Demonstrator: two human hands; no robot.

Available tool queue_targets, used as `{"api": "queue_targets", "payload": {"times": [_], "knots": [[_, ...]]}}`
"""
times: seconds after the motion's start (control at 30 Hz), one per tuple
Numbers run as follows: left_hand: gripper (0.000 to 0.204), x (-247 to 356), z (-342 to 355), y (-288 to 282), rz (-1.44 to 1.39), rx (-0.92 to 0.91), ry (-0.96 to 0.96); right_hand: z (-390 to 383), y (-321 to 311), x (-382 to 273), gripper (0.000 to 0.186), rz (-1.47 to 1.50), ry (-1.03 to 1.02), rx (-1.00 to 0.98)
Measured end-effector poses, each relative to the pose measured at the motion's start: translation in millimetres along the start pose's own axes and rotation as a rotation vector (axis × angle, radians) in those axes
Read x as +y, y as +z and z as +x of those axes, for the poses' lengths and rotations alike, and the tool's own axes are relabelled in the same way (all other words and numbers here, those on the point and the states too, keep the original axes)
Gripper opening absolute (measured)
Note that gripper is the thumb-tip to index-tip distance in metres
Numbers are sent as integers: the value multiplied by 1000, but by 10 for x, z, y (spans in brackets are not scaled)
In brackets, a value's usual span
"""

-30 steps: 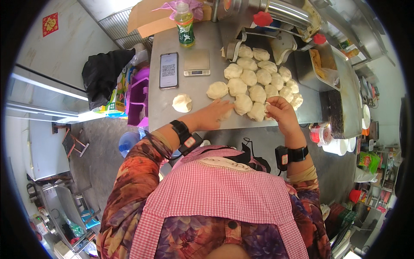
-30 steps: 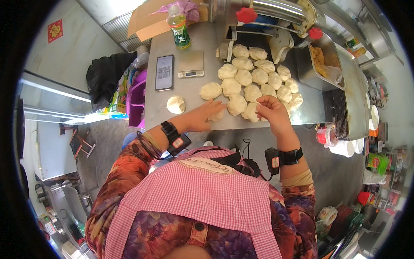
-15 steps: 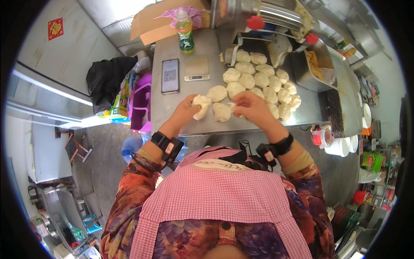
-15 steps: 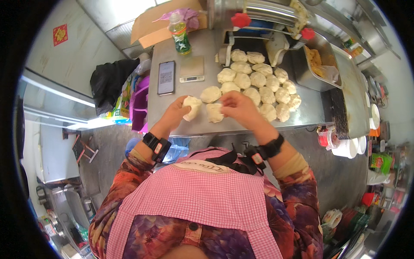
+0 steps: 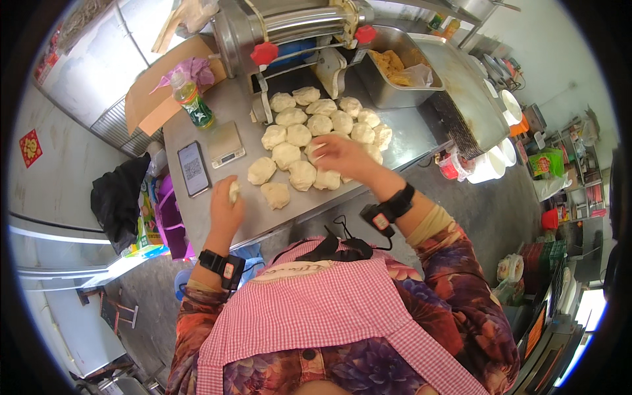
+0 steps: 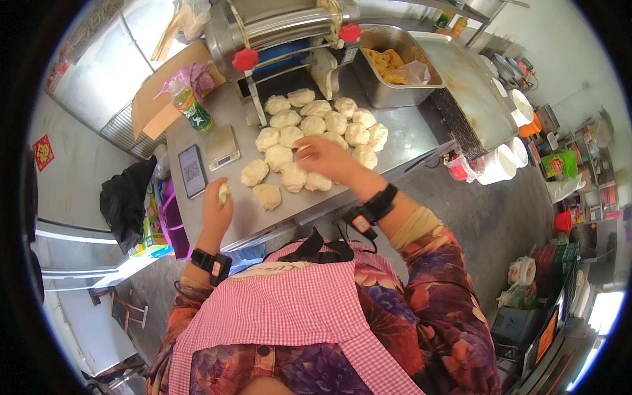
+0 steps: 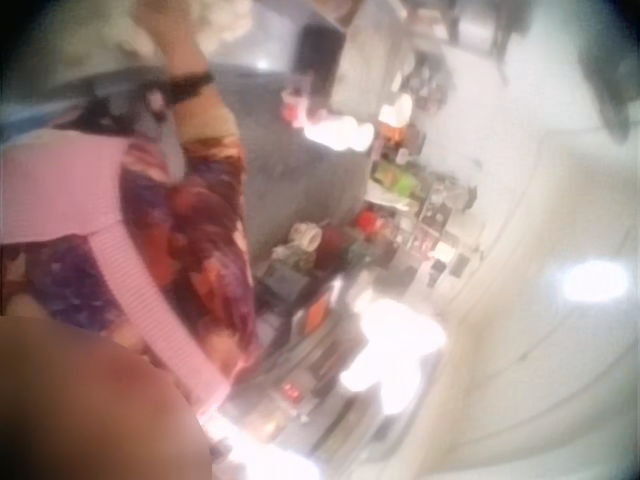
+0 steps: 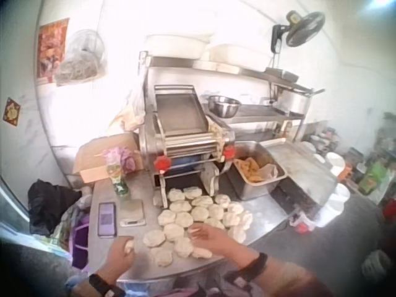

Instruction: The person portions dough into small balls, weighs them, and arranges them on a countertop. They then feed dough through a roller machine to flatten it, place the sheet on a tray, and later load a tray of skewered orange items into an oven. The person also pours oil over the skewers before baking.

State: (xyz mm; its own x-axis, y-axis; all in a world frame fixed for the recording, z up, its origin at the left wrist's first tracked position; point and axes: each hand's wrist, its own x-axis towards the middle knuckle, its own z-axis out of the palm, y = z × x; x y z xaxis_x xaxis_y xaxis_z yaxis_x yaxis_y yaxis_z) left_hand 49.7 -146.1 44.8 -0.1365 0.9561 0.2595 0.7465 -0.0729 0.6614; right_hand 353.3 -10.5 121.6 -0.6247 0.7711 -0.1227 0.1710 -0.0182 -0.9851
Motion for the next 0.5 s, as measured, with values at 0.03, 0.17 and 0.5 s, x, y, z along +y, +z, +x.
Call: {"api": "queue_targets", "payload": {"times": [0.03, 0.17, 0.5], "knots": [[62, -87, -55, 13, 137, -91, 6, -41, -254, 53, 45, -65, 27, 144], [75, -323, -248, 112, 402, -250, -34, -264, -1133, 385, 38, -236, 15, 546], [48, 482, 186, 442, -67, 19, -132, -133, -1720, 1315, 44, -1056, -344, 262]]}}
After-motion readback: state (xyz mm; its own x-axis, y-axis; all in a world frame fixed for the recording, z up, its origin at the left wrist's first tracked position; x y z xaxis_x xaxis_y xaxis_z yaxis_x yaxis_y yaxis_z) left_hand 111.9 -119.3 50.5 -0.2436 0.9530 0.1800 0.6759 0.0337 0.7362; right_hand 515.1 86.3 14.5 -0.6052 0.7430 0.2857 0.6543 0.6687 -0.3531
